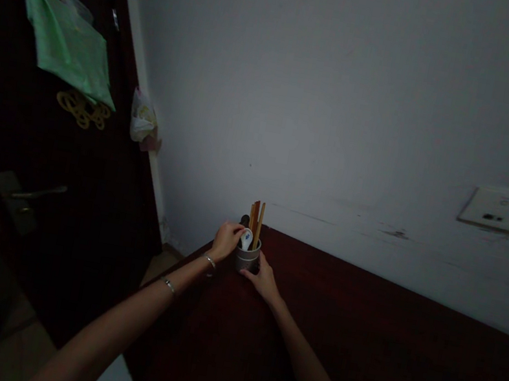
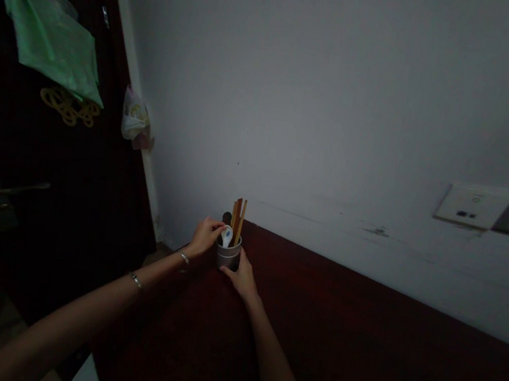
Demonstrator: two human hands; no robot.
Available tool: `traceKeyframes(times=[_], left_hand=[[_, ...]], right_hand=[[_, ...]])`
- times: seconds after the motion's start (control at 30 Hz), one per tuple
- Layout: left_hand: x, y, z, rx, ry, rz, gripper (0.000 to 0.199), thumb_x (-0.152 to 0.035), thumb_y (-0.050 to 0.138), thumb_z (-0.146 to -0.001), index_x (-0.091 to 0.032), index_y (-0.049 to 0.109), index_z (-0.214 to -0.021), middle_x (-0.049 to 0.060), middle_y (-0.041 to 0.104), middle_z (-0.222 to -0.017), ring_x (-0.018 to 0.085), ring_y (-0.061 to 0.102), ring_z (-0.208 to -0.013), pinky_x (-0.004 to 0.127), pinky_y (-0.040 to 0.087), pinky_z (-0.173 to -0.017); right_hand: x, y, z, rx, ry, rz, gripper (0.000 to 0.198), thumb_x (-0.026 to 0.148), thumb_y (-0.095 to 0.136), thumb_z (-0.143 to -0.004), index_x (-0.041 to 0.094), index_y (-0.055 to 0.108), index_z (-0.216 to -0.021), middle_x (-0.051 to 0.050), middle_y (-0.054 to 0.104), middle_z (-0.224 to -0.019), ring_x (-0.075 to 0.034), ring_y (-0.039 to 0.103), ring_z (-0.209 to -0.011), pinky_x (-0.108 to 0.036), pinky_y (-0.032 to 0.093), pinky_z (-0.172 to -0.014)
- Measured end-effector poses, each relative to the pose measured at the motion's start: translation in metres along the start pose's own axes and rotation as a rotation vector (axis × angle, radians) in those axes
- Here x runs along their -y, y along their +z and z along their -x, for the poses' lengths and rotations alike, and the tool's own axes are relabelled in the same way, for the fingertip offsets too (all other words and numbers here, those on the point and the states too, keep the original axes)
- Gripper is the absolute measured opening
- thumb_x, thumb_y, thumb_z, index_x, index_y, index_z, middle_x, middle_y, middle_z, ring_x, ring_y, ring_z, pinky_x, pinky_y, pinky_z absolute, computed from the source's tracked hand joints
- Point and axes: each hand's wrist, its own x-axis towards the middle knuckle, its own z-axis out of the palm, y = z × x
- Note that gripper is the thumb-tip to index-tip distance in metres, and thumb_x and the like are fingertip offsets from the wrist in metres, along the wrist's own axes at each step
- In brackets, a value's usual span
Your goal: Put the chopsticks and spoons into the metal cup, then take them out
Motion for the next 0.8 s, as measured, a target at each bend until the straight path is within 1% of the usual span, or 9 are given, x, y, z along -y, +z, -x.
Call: traceKeyframes(times=[0.1, 0.23, 0.37, 0.5, 0.57, 0.63, 0.7, 0.73, 0.8], left_hand=[[-0.013, -0.008, -0.009, -0.084, 0.077, -0.024, 0.013, -0.027, 0.059, -0.073, -0.02, 0.069, -0.077, 0.006, 0.066, -0.081, 0.019, 0.054, -0.08, 0.032, 0.037, -0.082], [-0.037, -0.029, -0.02, -0.19, 0.19, -0.085, 0.019, -0.029, 0.053, -0.079, -0.019, 0.068, -0.084, 0.006, 0.065, -0.084, 0.017, 0.053, -0.082, 0.029, 0.038, -0.078], [-0.063, -0.052, -0.027, -0.277, 0.233, -0.118, 0.019, -0.029, 0.052, -0.079, -0.019, 0.068, -0.084, 0.005, 0.066, -0.083, 0.016, 0.053, -0.082, 0.027, 0.039, -0.076], [-0.079, -0.067, -0.027, -0.292, 0.226, -0.098, 0.018, -0.029, 0.054, -0.078, -0.018, 0.068, -0.081, 0.003, 0.066, -0.08, 0.014, 0.054, -0.077, 0.025, 0.04, -0.071], [-0.082, -0.07, -0.023, -0.278, 0.208, -0.075, 0.018, -0.028, 0.055, -0.077, -0.017, 0.068, -0.08, 0.004, 0.066, -0.079, 0.014, 0.055, -0.074, 0.024, 0.041, -0.068], [-0.084, -0.072, -0.017, -0.235, 0.179, -0.039, 0.017, -0.028, 0.057, -0.075, -0.016, 0.068, -0.079, 0.004, 0.067, -0.08, 0.014, 0.056, -0.072, 0.024, 0.041, -0.066], [-0.085, -0.071, -0.009, -0.177, 0.134, 0.017, 0.016, -0.027, 0.058, -0.073, -0.015, 0.068, -0.078, 0.005, 0.068, -0.08, 0.014, 0.057, -0.07, 0.025, 0.042, -0.065], [-0.086, -0.07, -0.005, -0.145, 0.11, 0.051, 0.016, -0.027, 0.059, -0.072, -0.015, 0.068, -0.078, 0.005, 0.068, -0.079, 0.014, 0.058, -0.069, 0.025, 0.043, -0.064], [-0.086, -0.067, 0.004, -0.079, 0.06, 0.12, 0.016, -0.026, 0.06, -0.071, -0.014, 0.068, -0.077, 0.006, 0.068, -0.079, 0.014, 0.059, -0.069, 0.026, 0.044, -0.064]], right_hand=[[0.0, 0.0, 0.0, 0.003, 0.0, 0.012, 0.082, 0.034, 0.067, -0.061, 0.02, 0.028, -0.131, -0.011, 0.044, -0.129, -0.023, 0.044, -0.115, -0.039, 0.036, -0.095], [0.001, -0.002, 0.0, 0.019, 0.006, 0.024, 0.089, 0.033, 0.069, -0.059, 0.019, 0.023, -0.134, -0.012, 0.043, -0.13, -0.024, 0.043, -0.117, -0.04, 0.033, -0.097], [0.003, -0.002, -0.001, 0.035, 0.004, 0.02, 0.091, 0.032, 0.07, -0.058, 0.021, 0.021, -0.134, -0.012, 0.044, -0.129, -0.024, 0.043, -0.117, -0.041, 0.033, -0.097], [0.002, -0.002, -0.002, 0.036, -0.018, 0.008, 0.096, 0.032, 0.072, -0.056, 0.021, 0.019, -0.135, -0.012, 0.041, -0.131, -0.025, 0.04, -0.119, -0.042, 0.032, -0.098], [-0.001, -0.007, 0.0, 0.026, 0.025, 0.031, 0.101, 0.035, 0.073, -0.054, 0.018, 0.016, -0.136, -0.016, 0.037, -0.133, -0.026, 0.039, -0.12, -0.043, 0.032, -0.098], [-0.003, -0.019, 0.003, 0.004, 0.076, 0.064, 0.105, 0.037, 0.073, -0.052, 0.016, 0.015, -0.137, -0.018, 0.035, -0.134, -0.028, 0.04, -0.119, -0.045, 0.034, -0.096], [0.001, -0.037, 0.009, -0.035, 0.088, 0.09, 0.1, 0.037, 0.072, -0.054, 0.017, 0.018, -0.136, -0.017, 0.038, -0.132, -0.028, 0.044, -0.115, -0.045, 0.037, -0.093], [0.006, -0.047, 0.012, -0.064, 0.083, 0.097, 0.092, 0.037, 0.07, -0.057, 0.018, 0.023, -0.134, -0.016, 0.042, -0.129, -0.027, 0.047, -0.112, -0.044, 0.039, -0.091], [0.022, -0.065, 0.019, -0.142, 0.101, 0.081, 0.063, 0.035, 0.059, -0.069, 0.018, 0.039, -0.126, -0.013, 0.054, -0.116, -0.024, 0.056, -0.099, -0.04, 0.046, -0.082]])
